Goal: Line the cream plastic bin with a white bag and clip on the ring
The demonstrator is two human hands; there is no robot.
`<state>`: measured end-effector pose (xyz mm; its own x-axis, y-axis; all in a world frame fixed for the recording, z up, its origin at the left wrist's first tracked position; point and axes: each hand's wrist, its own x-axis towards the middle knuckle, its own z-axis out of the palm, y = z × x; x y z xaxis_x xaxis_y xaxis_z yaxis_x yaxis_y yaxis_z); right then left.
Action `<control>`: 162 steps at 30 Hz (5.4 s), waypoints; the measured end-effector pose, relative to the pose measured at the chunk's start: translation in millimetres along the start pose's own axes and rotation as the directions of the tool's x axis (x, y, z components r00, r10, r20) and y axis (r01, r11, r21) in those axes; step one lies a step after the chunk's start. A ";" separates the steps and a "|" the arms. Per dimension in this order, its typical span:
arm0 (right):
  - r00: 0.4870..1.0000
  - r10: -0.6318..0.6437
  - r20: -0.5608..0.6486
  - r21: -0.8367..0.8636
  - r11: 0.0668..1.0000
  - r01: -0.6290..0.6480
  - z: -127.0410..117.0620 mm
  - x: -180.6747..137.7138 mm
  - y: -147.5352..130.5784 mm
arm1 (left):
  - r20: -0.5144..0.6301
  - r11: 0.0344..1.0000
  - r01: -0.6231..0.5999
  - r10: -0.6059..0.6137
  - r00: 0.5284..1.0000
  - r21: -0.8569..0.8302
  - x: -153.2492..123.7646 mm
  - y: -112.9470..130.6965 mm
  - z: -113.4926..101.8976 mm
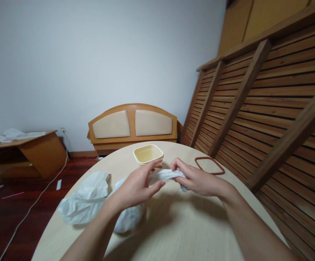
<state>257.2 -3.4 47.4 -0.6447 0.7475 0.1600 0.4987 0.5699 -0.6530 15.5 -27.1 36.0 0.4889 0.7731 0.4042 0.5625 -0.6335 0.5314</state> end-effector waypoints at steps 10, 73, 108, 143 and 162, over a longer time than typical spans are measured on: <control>0.997 -0.078 0.012 0.167 0.983 0.075 -0.4 0.4 -5.1 | 0.119 0.973 -0.073 0.047 0.992 0.220 6.1 9.2 16.7; 0.967 0.046 -0.251 0.495 0.864 0.088 12.1 20.7 -4.5 | -0.253 0.810 -0.169 0.363 0.897 0.561 2.8 1.7 23.9; 0.728 -0.624 -0.282 -0.631 0.692 0.349 22.1 17.6 -19.1 | -0.244 0.805 0.189 -0.380 0.892 -0.562 15.2 -2.0 9.3; 0.825 -0.385 -0.414 -0.624 0.780 0.050 -23.9 9.3 22.6 | 0.009 0.991 0.118 -0.118 0.993 -0.070 4.5 3.7 13.2; 0.977 -0.124 -0.175 -0.429 0.902 0.038 -1.6 -1.5 28.5 | -0.038 0.988 0.126 -0.123 0.992 0.089 10.5 -3.8 9.9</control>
<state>273.4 12.3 29.8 -0.5904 0.7190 0.3666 0.6743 0.6891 -0.2655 25.0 -16.9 30.9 0.3906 0.8457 0.3637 0.6768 -0.5316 0.5092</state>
